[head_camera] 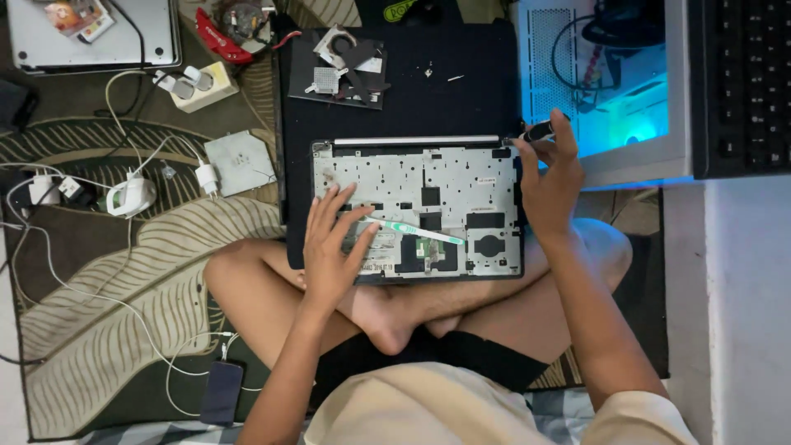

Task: Disassembling a laptop by unscrewing internal components, removing the battery, and cleaning the motherboard with a brush.

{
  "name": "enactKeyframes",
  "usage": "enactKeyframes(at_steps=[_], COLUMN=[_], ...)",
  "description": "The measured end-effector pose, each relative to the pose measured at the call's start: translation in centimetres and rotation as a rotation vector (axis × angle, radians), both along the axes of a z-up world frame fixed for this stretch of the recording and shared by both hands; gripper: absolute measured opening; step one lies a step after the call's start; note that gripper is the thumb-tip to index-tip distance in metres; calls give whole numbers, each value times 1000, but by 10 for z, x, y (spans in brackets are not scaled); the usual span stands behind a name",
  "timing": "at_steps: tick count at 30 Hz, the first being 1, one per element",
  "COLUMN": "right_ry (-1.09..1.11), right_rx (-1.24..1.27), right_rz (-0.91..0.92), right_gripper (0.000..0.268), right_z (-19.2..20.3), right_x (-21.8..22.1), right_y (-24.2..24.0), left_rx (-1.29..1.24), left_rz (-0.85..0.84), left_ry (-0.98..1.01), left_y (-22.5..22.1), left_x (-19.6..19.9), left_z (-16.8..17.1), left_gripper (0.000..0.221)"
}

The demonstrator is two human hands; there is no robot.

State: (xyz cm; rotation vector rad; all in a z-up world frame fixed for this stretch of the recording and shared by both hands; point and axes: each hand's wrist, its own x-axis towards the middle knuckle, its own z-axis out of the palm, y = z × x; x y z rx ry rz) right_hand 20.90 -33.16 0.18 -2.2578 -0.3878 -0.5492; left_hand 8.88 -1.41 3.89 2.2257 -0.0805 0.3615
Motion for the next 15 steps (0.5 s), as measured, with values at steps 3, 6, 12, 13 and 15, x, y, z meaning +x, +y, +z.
enactKeyframes(at_steps=[3, 6, 12, 13, 15], right_ry=[9, -11, -98, -100, -94], right_rx=[20, 52, 131, 135, 122], right_rz=[-26, -51, -56, -54, -20], right_gripper=[66, 68, 83, 83, 80], right_z=[4, -7, -17, -11, -1], right_x=[-1, 1, 6, 8, 7], right_y=[2, -1, 3, 6, 12], left_rx=[-36, -62, -114, -111, -119], left_rz=[37, 56, 72, 73, 68], left_ry=[6, 25, 48, 45, 53], left_y=[-2, -2, -4, -4, -5], left_x=[0, 0, 1, 2, 1], left_z=[-1, 1, 6, 7, 9], left_gripper=[20, 19, 16, 16, 15])
